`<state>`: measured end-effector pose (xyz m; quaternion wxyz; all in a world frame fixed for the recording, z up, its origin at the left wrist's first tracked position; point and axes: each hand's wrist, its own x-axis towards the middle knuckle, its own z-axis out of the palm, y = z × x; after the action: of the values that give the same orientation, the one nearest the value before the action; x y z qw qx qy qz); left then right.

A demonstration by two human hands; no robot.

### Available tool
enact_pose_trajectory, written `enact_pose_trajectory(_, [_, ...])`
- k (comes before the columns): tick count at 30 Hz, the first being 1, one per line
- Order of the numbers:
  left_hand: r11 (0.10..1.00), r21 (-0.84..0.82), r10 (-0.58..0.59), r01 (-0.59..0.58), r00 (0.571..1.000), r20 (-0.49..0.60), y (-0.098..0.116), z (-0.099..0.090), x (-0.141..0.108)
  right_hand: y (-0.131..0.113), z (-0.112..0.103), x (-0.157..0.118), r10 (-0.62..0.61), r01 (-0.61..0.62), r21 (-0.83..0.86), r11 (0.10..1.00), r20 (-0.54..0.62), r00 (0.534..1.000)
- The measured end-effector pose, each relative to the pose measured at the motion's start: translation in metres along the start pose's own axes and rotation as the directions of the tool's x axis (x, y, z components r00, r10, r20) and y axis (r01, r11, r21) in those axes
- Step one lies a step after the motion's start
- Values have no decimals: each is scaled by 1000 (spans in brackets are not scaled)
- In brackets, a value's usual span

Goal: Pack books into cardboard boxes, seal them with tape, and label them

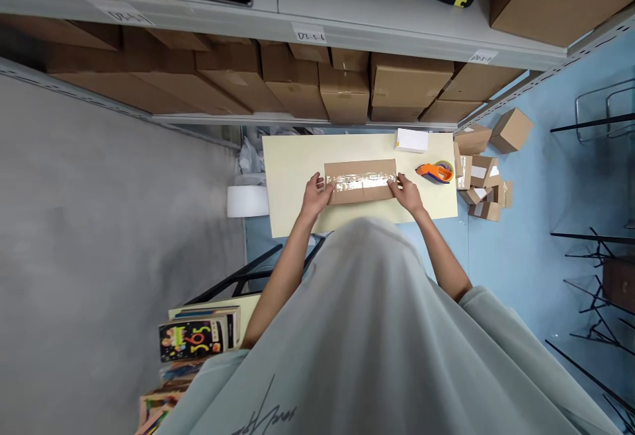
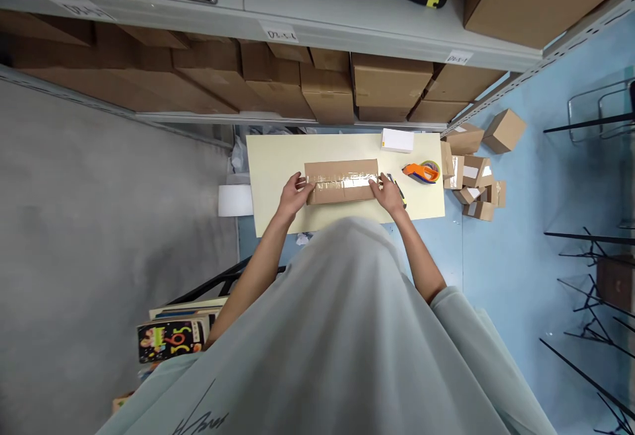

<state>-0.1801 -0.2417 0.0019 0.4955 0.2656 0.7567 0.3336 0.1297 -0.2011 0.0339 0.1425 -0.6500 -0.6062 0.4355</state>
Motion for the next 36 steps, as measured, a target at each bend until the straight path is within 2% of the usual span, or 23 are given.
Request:
enact_pose_trajectory(4, [999, -29, 28, -29, 999, -27, 26, 2, 7, -22, -5, 15, -50, 52, 179, 983, -11, 999])
enact_pose_trajectory(7, [990, -40, 129, -134, 986, -107, 35, -3, -1, -29, -7, 10, -55, 75, 320, 944, -71, 996])
enact_pose_trajectory(10, [973, -44, 219, -228, 964, -153, 32, -7, -15, -20, -7, -2, -20, 87, 437, 895, -154, 988])
enact_pose_trajectory(13, [977, -37, 201, -208, 969, -146, 18, -6, -27, -1, -4, -12, 43, 39, 481, 876, -158, 987])
enact_pose_trajectory(17, [991, 55, 131, -124, 983, -131, -12, -1, -35, 25, 4, -24, 89, -28, 416, 909, -128, 988])
enact_pose_trajectory(21, [993, 118, 29, -18, 995, -91, -40, 0, -39, 43, 16, -36, 120, -106, 289, 951, -31, 992])
enact_pose_trajectory(24, [993, 111, -20, 30, 995, -97, -51, 1, -41, 53, 27, -41, 101, -91, 306, 948, -15, 995])
enact_pose_trajectory(27, [993, 104, -35, 48, 992, -122, -50, 5, -39, 59, 33, -37, 61, -54, 322, 945, -12, 998])
enact_pose_trajectory(31, [994, 95, -36, 50, 990, -140, -40, 9, -30, 61, 31, -20, 33, -37, 278, 960, 20, 999])
enact_pose_trajectory(34, [992, 86, -82, 97, 983, -166, -30, 11, -22, 61, 18, 3, -18, -4, 188, 982, 115, 993])
enact_pose_trajectory(36, [988, 93, -108, 127, 976, -188, -25, 12, -17, 64, 0, 28, -63, 44, 114, 992, 165, 984])
